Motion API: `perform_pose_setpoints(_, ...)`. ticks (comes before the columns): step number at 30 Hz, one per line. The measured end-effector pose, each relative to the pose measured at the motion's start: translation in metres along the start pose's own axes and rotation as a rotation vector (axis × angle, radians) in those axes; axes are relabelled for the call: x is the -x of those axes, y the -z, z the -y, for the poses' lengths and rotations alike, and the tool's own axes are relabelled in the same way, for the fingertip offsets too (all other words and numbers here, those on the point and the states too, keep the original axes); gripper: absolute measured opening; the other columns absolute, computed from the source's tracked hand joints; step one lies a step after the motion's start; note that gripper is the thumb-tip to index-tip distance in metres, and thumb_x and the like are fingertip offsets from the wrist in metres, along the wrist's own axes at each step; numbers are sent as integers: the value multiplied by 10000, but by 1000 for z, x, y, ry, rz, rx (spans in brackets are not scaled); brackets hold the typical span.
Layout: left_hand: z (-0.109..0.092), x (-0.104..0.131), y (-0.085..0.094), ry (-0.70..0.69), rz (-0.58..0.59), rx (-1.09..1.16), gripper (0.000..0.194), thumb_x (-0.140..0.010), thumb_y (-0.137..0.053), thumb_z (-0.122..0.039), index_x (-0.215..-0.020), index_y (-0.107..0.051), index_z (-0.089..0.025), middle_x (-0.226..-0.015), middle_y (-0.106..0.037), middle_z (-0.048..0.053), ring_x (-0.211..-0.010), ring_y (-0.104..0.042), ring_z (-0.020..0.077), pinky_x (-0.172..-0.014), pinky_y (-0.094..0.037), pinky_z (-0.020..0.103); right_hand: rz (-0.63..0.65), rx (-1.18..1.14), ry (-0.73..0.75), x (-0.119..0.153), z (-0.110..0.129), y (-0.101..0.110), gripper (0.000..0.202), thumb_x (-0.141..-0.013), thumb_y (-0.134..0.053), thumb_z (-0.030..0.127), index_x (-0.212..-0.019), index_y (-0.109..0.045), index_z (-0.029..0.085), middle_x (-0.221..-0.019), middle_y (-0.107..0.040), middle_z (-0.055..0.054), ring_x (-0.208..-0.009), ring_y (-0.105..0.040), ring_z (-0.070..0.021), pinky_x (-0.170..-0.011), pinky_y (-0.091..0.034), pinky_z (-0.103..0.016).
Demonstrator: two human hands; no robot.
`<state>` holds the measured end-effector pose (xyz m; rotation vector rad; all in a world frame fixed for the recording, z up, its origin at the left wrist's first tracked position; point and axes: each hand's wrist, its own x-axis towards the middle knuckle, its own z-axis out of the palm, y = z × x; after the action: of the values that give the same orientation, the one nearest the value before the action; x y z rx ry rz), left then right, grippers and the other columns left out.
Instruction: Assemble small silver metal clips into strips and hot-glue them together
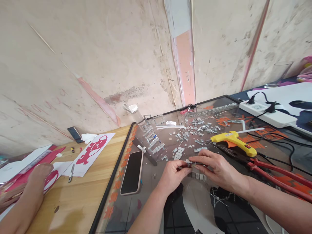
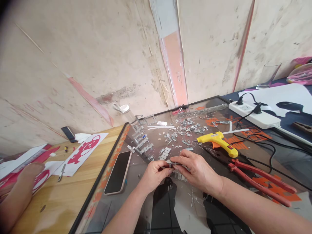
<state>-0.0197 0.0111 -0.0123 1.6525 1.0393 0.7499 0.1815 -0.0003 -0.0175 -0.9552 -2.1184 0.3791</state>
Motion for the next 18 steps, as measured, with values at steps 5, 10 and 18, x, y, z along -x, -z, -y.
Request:
perform_pose_setpoints(5,-1,1,4,36,63,64,168,-706,-657,-152,-871,-695,-152,-766,-649,-1,-689,-541,114,-682,-434,211,18,59,-39,1,-1,1,332,-896,-496,247,-1222,-546,212,-1003,-602,-83,-830,-621,-177,-733,-526,-306)
perform_pose_setpoints(10,0,1,3,58,39,56,284,-695,-644,-129,-975,-679,-153,-814,-665,21,-720,-572,132,-700,-464,236,45,85,-34,1,-3,4,370,-875,-465,178,-1239,-518,220,-1044,-616,-86,-863,-632,-182,-752,-533,-310)
perform_pose_setpoints(18,3,1,2,78,38,-24,204,-699,-636,-143,-895,-690,-147,-792,-665,22,-703,-568,132,-687,-459,239,53,92,-26,1,-6,6,374,-847,-486,152,-1213,-537,210,-1042,-619,-78,-904,-627,-190,-790,-532,-328)
